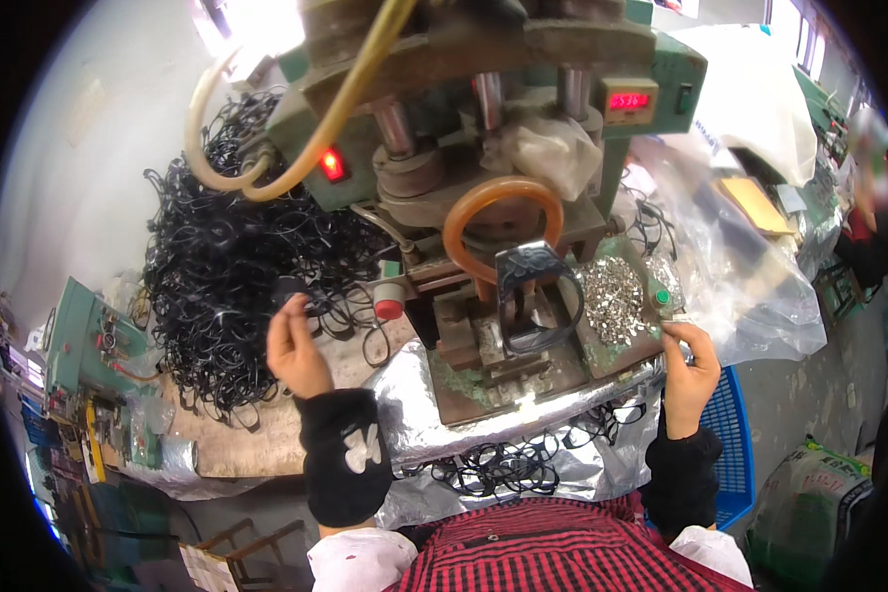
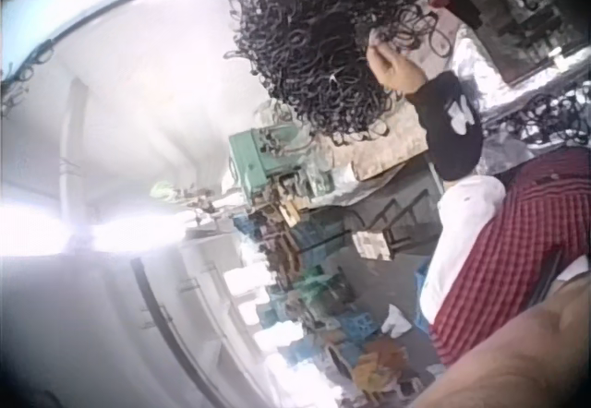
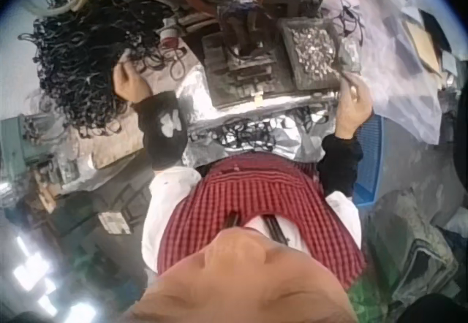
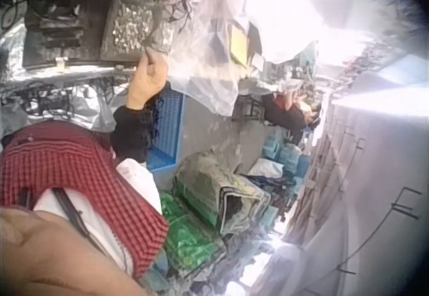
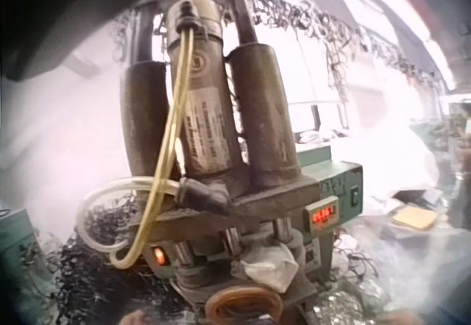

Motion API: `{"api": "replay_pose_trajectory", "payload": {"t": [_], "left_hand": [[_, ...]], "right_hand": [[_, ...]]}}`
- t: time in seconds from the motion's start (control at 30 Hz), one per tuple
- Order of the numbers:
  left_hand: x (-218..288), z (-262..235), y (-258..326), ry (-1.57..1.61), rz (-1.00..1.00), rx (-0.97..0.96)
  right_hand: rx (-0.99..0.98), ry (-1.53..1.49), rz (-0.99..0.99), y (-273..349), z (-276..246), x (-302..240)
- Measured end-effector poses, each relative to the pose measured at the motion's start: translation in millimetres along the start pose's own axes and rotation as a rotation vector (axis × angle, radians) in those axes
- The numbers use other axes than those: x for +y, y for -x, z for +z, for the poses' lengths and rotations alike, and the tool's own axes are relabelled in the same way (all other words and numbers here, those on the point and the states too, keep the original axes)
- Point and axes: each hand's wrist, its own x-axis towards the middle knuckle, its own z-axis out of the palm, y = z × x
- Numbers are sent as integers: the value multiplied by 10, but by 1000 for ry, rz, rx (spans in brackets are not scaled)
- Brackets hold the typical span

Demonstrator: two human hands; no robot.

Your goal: The person repeatedly picks small metal pins and black wire loops, inserts them into a press machine, and removes the assembled components. The process is continuous and repetitive throughout the clip.

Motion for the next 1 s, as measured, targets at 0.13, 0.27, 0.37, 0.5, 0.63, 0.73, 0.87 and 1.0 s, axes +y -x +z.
{"api": "replay_pose_trajectory", "payload": {"t": [0.13, 0.27, 0.37, 0.5, 0.63, 0.73, 0.87, 1.0], "left_hand": [[432, 77, 85, 39, -77, -95], [303, 240, 355, 195, -255, -167], [192, 164, 685, 339, -342, -78], [518, 313, 671, 473, -281, -44], [1430, 401, 377, 640, 172, -231], [1609, 526, 256, 523, 150, -217], [1768, 394, 407, 510, 111, -381], [1842, 563, 686, 405, -24, -519]], "right_hand": [[-261, -183, -171, -210, 383, -699], [-332, -379, -201, -287, 938, -876], [-422, -636, 112, -157, 1040, -982], [-496, -725, 242, -139, 1002, -983], [-557, -725, 278, -161, 956, -1123], [-567, -787, 292, -129, 896, -1311], [-519, -561, -4, -142, 704, -1255], [-218, 458, -310, -326, 565, -435]]}}
